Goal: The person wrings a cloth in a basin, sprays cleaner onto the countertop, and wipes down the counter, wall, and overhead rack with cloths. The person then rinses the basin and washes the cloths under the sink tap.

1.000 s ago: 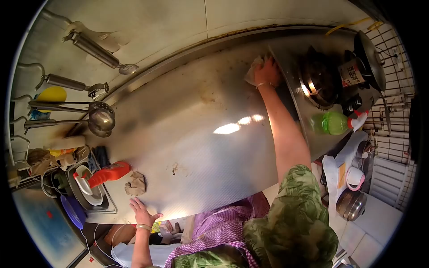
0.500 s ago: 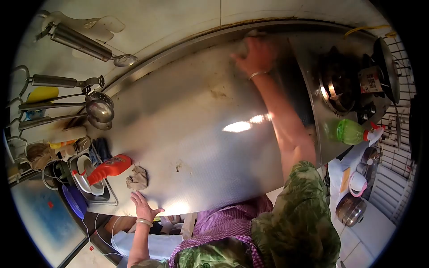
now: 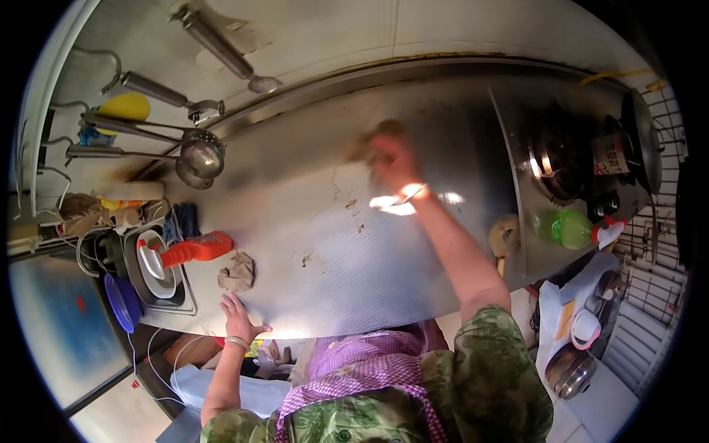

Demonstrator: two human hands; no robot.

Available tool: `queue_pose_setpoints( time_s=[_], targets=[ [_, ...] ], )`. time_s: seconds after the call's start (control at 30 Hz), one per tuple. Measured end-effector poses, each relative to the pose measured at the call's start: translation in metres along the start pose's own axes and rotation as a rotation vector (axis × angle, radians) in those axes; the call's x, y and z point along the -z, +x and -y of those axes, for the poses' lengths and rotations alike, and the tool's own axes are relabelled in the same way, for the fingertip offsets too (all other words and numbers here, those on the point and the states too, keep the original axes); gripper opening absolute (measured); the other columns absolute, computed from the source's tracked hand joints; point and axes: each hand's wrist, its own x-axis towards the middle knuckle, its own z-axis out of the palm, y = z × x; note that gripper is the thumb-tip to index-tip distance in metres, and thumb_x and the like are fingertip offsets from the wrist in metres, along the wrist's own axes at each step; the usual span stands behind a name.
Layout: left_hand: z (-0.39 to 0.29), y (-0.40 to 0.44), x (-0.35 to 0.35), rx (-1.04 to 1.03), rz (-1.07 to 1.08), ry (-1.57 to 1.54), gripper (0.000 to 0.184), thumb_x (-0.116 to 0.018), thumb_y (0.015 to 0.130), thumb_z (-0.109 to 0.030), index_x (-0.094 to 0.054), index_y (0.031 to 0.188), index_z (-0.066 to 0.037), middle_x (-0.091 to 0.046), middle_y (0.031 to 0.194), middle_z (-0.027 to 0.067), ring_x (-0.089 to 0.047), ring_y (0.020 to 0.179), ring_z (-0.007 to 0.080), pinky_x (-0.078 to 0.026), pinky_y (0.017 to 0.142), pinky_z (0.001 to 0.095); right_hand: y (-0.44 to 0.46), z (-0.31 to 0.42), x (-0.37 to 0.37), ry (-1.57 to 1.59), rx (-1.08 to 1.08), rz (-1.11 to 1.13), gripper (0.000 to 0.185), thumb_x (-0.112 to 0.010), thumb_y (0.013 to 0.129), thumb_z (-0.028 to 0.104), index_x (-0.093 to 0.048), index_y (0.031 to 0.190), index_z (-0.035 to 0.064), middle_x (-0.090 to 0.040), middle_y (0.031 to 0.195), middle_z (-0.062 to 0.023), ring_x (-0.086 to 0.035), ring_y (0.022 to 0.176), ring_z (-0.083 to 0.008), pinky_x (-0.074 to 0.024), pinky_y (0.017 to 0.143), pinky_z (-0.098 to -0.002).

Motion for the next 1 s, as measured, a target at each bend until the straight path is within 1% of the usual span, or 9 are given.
queue_pose_setpoints(
  time_s=[0.07,0.17,0.33,0.37,0.53,0.67,0.8,0.9,1.0],
  targets=[
    [-0.001,0.002,-0.001,-0.013,-0.020,0.020,0.161,-0.089,0.042,-0.062,0.004,0.149,0.013,-0.008,0.150,0.0454,-0.011,0.141,0.0584,-0.035,0.113,0.0482,0.043,-0.033,0.037,0.025,-0.122,-0.273,0.036,-0.067,0.078,0.012,-0.069,0.113,0.0035,-0.069,0.112,-0.0143,-0.064,0.107,-0.0243,-0.0480,0.097,-0.0345],
    [-0.003,0.001,0.004,-0.013,-0.038,0.008,0.161,-0.089,0.041,-0.062,0.003,0.149,0.013,-0.008,0.150,0.0450,-0.011,0.141,0.0587,-0.040,0.110,0.0476,0.105,-0.070,0.065,-0.715,-0.257,-0.416,0.051,-0.070,0.078,0.038,-0.067,0.118,0.0071,-0.068,0.116,-0.0165,-0.063,0.108,-0.0329,-0.0473,0.097,-0.0403],
    [0.004,0.007,-0.003,-0.039,-0.024,0.056,0.161,-0.089,0.039,-0.062,0.002,0.149,0.013,-0.008,0.150,0.0445,-0.012,0.140,0.0600,-0.040,0.109,0.0477,0.120,0.022,0.005,-0.670,-0.616,0.110,0.060,-0.071,0.073,0.048,-0.061,0.120,0.0131,-0.061,0.123,-0.0143,-0.053,0.119,-0.0354,-0.0406,0.101,-0.0526],
    [0.000,0.009,-0.001,-0.024,-0.025,0.044,0.162,-0.089,0.039,-0.062,0.003,0.149,0.012,-0.008,0.150,0.0445,-0.012,0.140,0.0602,-0.040,0.110,0.0479,0.102,0.019,-0.038,-0.942,-0.298,-0.053,0.055,-0.072,0.072,0.043,-0.061,0.118,0.0129,-0.061,0.118,-0.0130,-0.053,0.116,-0.0351,-0.0428,0.097,-0.0523],
    [-0.005,0.003,0.007,0.025,-0.011,0.018,0.164,-0.090,0.038,-0.062,0.005,0.150,0.011,-0.006,0.151,0.0438,-0.010,0.141,0.0597,-0.040,0.110,0.0485,0.045,0.098,-0.146,-0.458,0.300,0.124,0.037,-0.075,0.070,0.020,-0.067,0.106,0.0158,-0.064,0.105,-0.0055,-0.057,0.105,-0.0292,-0.0448,0.090,-0.0471],
    [-0.005,0.003,0.009,0.047,0.015,0.023,0.164,-0.091,0.039,-0.061,0.007,0.150,0.010,-0.004,0.153,0.0421,-0.009,0.142,0.0579,-0.040,0.110,0.0477,0.031,0.100,-0.147,0.032,0.009,0.234,0.032,-0.071,0.071,0.015,-0.071,0.103,0.0123,-0.066,0.104,-0.0080,-0.060,0.101,-0.0258,-0.0485,0.088,-0.0392],
    [0.006,0.008,-0.011,-0.037,-0.023,0.088,0.164,-0.091,0.038,-0.059,0.008,0.151,0.008,-0.003,0.153,0.0417,-0.009,0.143,0.0570,-0.041,0.109,0.0469,0.048,0.052,-0.032,0.797,-0.512,0.537,0.039,-0.063,0.074,0.008,-0.069,0.112,0.0026,-0.067,0.119,-0.0112,-0.063,0.102,-0.0214,-0.0515,0.089,-0.0327],
    [0.006,0.007,-0.008,-0.017,-0.026,0.060,0.164,-0.092,0.038,-0.058,0.008,0.151,0.008,-0.002,0.153,0.0412,-0.010,0.143,0.0567,-0.042,0.109,0.0469,0.048,-0.024,0.030,0.715,-0.342,0.195,0.050,-0.061,0.083,0.018,-0.057,0.130,0.0010,-0.059,0.132,-0.0117,-0.057,0.118,-0.0221,-0.0470,0.099,-0.0326],
    [0.003,0.005,-0.005,-0.011,-0.022,0.033,0.164,-0.092,0.039,-0.057,0.008,0.151,0.008,-0.002,0.154,0.0410,-0.010,0.143,0.0569,-0.041,0.110,0.0476,0.051,-0.015,0.078,0.183,-0.304,0.037,0.051,-0.060,0.088,0.029,-0.056,0.134,0.0053,-0.053,0.141,-0.0120,-0.049,0.130,-0.0233,-0.0439,0.105,-0.0349]
  ],
)
